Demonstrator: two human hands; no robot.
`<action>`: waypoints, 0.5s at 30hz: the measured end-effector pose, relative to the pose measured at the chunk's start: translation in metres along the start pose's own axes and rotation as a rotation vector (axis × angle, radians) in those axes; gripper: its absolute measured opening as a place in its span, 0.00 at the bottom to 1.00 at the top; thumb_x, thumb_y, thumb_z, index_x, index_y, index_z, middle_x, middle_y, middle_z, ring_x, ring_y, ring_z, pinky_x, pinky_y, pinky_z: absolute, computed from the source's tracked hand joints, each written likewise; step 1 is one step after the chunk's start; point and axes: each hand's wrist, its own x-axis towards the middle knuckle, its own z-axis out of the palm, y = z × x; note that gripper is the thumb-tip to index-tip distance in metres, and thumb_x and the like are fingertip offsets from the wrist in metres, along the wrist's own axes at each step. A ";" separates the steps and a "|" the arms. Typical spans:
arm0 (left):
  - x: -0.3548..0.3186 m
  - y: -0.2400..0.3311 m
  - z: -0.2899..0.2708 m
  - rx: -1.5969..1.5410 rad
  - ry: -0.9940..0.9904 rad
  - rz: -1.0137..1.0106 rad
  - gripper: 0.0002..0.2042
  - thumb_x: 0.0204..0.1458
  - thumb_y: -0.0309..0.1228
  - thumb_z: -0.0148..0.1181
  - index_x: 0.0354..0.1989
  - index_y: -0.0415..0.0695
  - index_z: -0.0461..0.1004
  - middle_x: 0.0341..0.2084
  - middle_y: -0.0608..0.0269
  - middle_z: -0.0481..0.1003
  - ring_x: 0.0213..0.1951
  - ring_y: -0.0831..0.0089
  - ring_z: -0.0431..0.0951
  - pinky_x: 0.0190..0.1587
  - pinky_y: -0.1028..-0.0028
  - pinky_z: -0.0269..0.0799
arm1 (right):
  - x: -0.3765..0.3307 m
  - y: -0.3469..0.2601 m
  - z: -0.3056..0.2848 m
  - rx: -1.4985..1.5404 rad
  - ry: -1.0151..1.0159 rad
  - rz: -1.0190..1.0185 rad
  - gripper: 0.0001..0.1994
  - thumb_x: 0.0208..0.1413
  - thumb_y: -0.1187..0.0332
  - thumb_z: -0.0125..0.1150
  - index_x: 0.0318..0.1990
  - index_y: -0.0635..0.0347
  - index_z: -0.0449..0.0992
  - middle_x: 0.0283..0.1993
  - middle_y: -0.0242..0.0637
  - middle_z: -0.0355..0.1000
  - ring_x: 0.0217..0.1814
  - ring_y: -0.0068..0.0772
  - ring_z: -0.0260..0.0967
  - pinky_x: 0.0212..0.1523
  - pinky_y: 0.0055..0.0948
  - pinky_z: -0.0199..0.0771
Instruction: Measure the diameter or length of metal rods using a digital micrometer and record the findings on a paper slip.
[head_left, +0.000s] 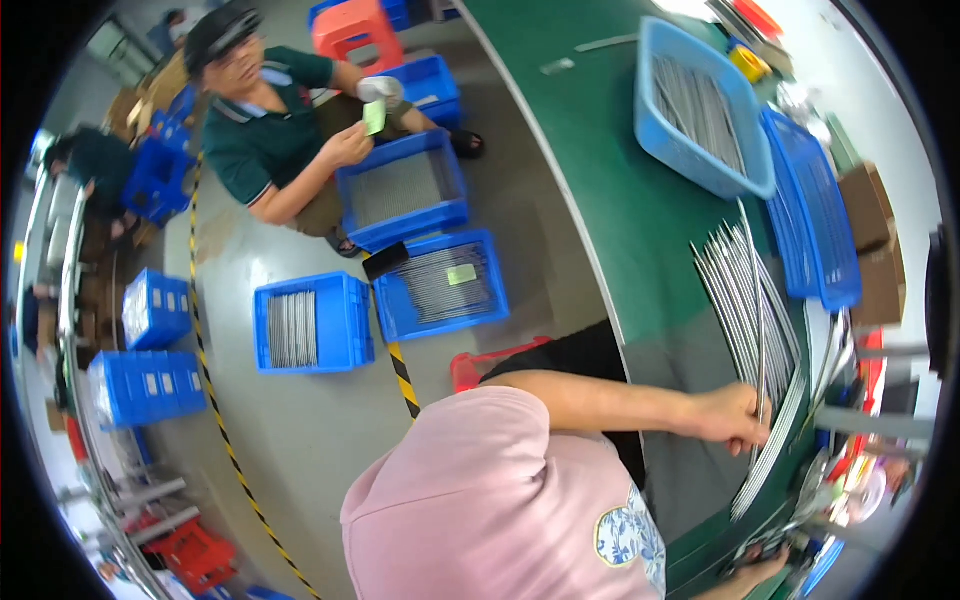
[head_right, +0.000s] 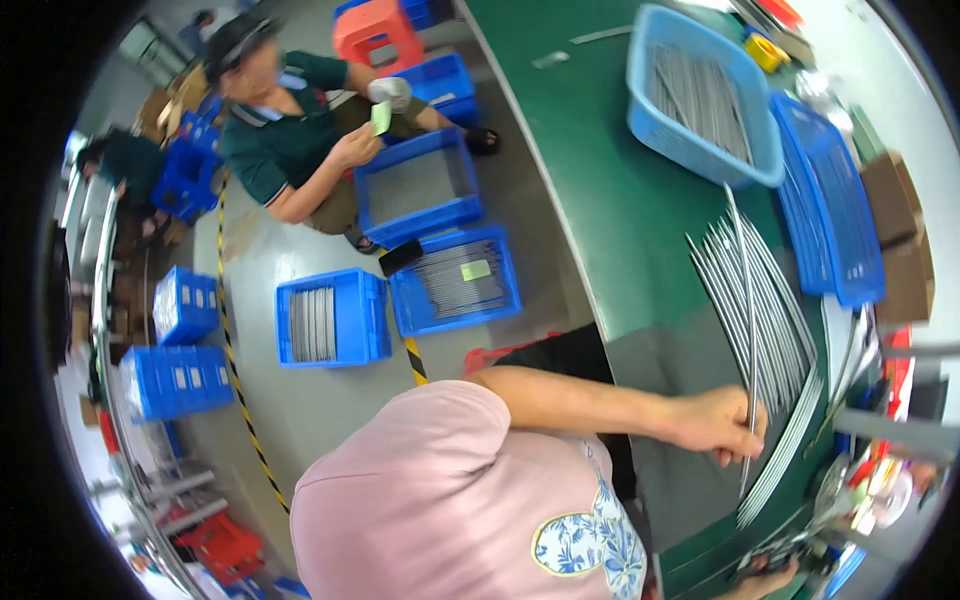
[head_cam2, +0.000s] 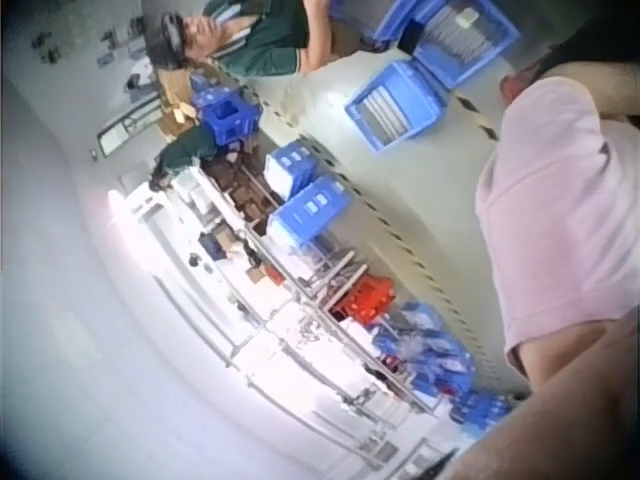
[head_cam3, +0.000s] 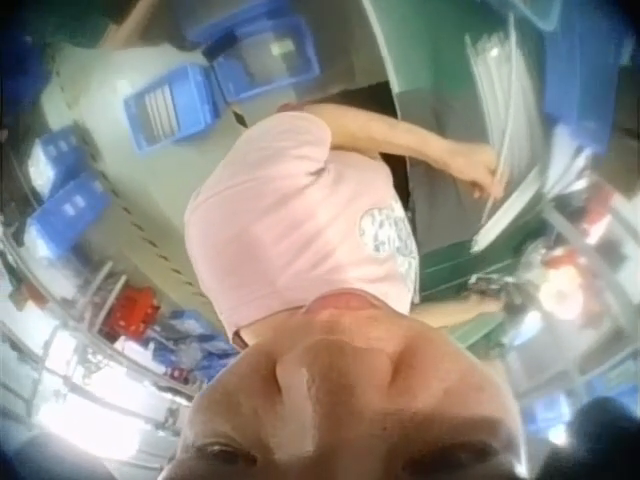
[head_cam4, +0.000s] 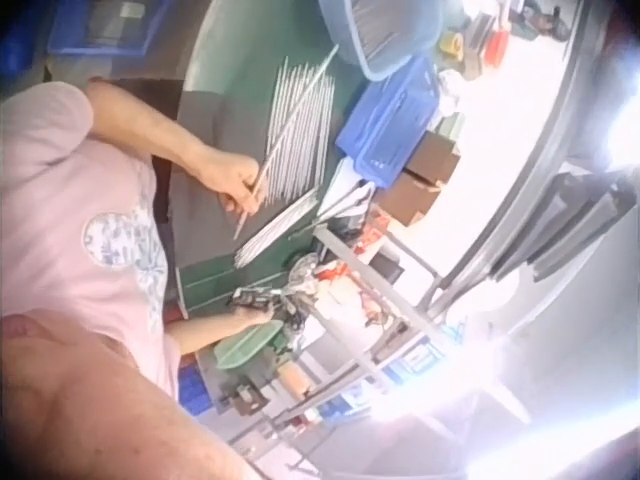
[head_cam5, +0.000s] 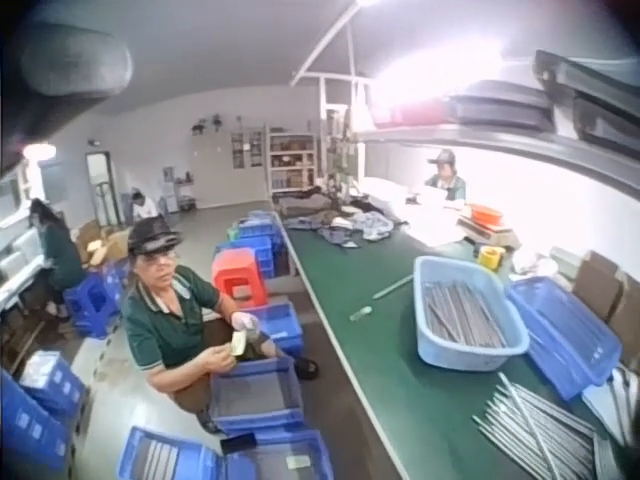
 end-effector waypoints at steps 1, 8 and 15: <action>-0.004 0.007 -0.003 0.013 -0.009 0.015 0.07 0.48 0.30 0.56 0.26 0.39 0.68 0.18 0.66 0.70 0.19 0.82 0.71 0.21 0.81 0.69 | -0.006 -0.001 0.026 -0.060 0.395 -0.198 0.19 0.53 0.55 0.43 0.41 0.61 0.69 0.27 0.39 0.70 0.20 0.29 0.65 0.17 0.23 0.63; -0.024 0.038 -0.025 -0.077 -0.059 0.077 0.08 0.51 0.30 0.52 0.31 0.36 0.70 0.25 0.61 0.71 0.25 0.79 0.72 0.29 0.80 0.69 | 0.031 0.035 0.248 0.359 -0.092 -0.010 0.24 0.42 0.59 0.44 0.48 0.62 0.62 0.34 0.47 0.64 0.15 0.30 0.49 0.16 0.24 0.51; -0.026 0.028 -0.035 -0.127 -0.139 0.089 0.10 0.52 0.31 0.49 0.30 0.35 0.67 0.27 0.55 0.69 0.26 0.72 0.73 0.30 0.77 0.70 | 0.043 0.038 0.318 0.392 -0.318 -0.043 0.25 0.50 0.50 0.40 0.37 0.68 0.65 0.28 0.53 0.67 0.12 0.31 0.61 0.13 0.24 0.64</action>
